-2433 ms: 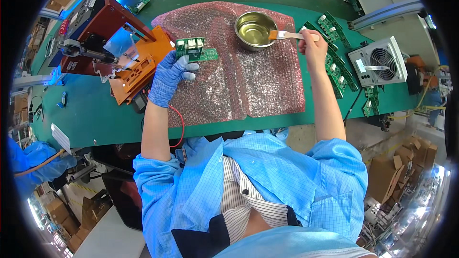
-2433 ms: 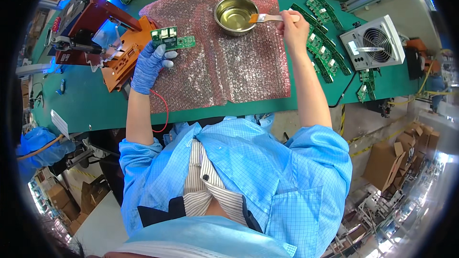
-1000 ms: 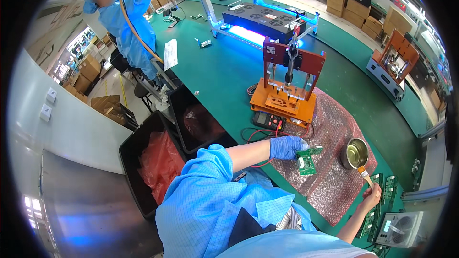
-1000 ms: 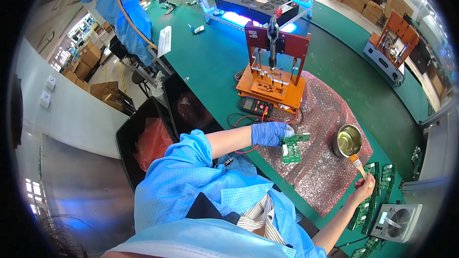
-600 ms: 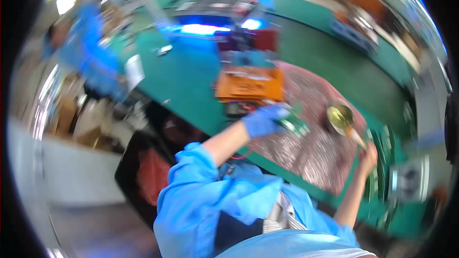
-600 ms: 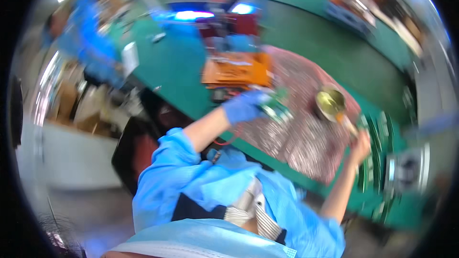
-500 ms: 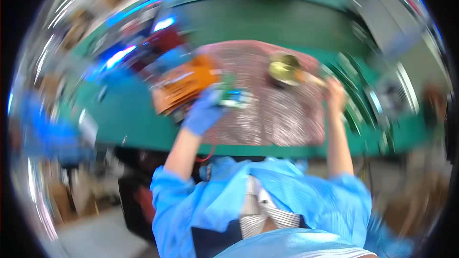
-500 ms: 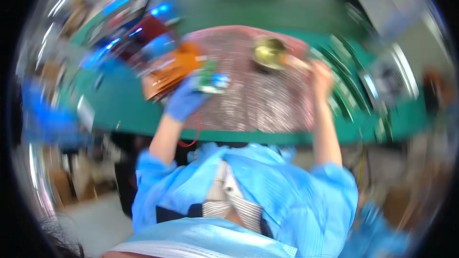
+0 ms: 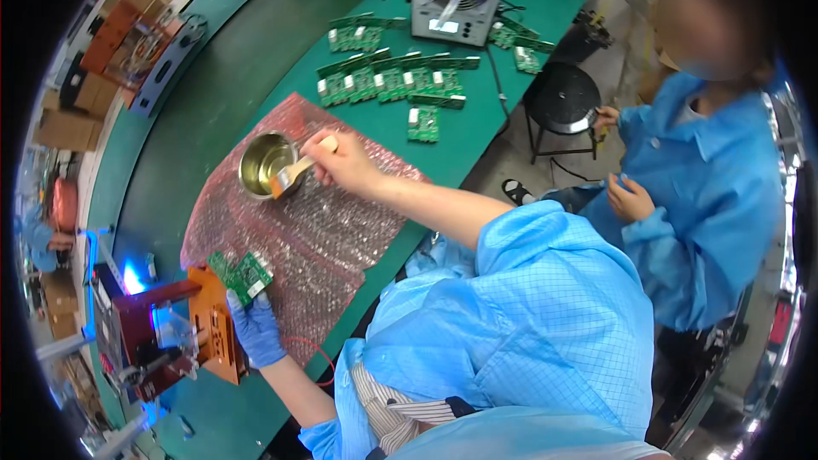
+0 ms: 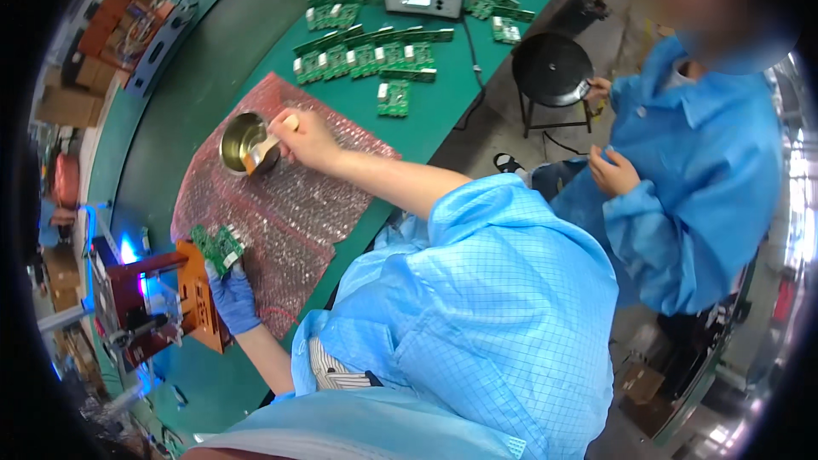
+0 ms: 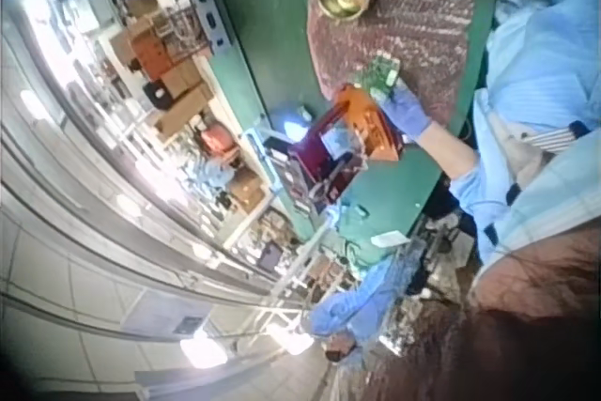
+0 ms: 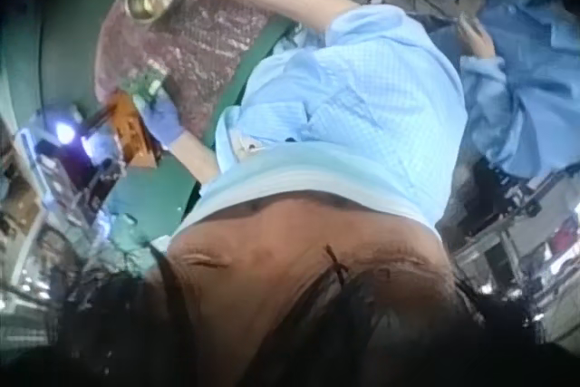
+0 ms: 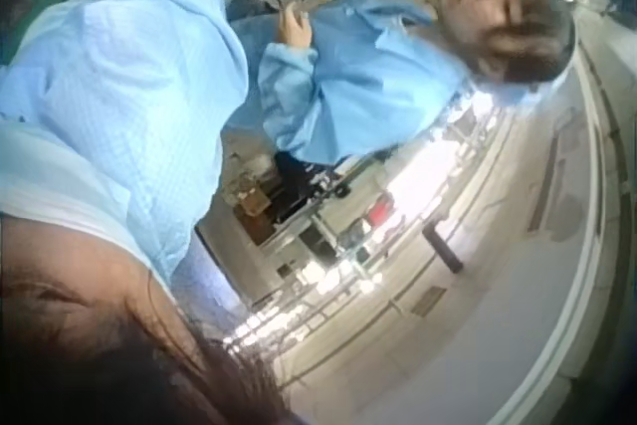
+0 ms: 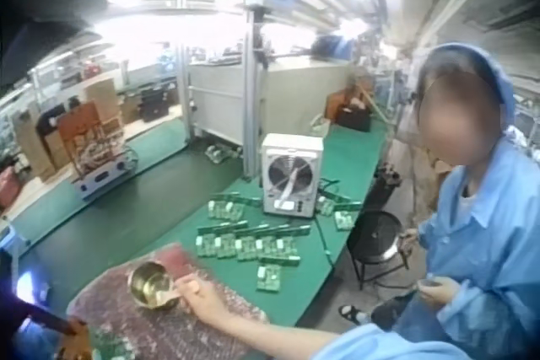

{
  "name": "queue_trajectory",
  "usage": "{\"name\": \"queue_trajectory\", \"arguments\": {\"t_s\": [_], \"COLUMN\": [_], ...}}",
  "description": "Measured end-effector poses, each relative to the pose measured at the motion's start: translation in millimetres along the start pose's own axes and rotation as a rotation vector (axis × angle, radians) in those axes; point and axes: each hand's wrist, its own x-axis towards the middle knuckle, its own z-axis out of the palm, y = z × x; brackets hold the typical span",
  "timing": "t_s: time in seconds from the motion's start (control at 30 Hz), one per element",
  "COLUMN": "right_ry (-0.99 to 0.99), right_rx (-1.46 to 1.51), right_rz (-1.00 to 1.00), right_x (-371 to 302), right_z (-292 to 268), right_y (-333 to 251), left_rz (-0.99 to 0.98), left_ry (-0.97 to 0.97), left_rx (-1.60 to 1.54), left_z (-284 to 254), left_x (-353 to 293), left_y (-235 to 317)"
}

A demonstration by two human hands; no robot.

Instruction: Applying a liquid coating to printed circuit boards using a brush and then testing them in an electronic testing machine.

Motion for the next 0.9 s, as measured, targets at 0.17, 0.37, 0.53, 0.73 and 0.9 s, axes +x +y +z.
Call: {"name": "queue_trajectory", "arguments": {"t_s": [0.17,0.37,0.53,0.73,0.9], "right_ry": [-0.013,-0.002,-0.02,0.014,-0.021], "right_rx": [0.055,0.022,0.092,-0.046,0.024], "right_rz": [-0.004,0.053,-0.171,-0.162,-0.034], "right_x": [-2,-7,-14,-12,-13], "right_z": [-4,-5,-1,-4,2], "right_y": [14,-2,-15,10,-10], "left_rz": [-0.047,0.125,0.185,0.18,0.173], "left_ry": [-0.142,-0.46,-0.769,-0.409,0.026], "left_rx": [-0.016,0.705,0.785,0.54,0.478], "left_z": [41,203,294,205,56], "left_x": [7,2,-23,-7,32], "left_y": [8,39,54,45,17]}}
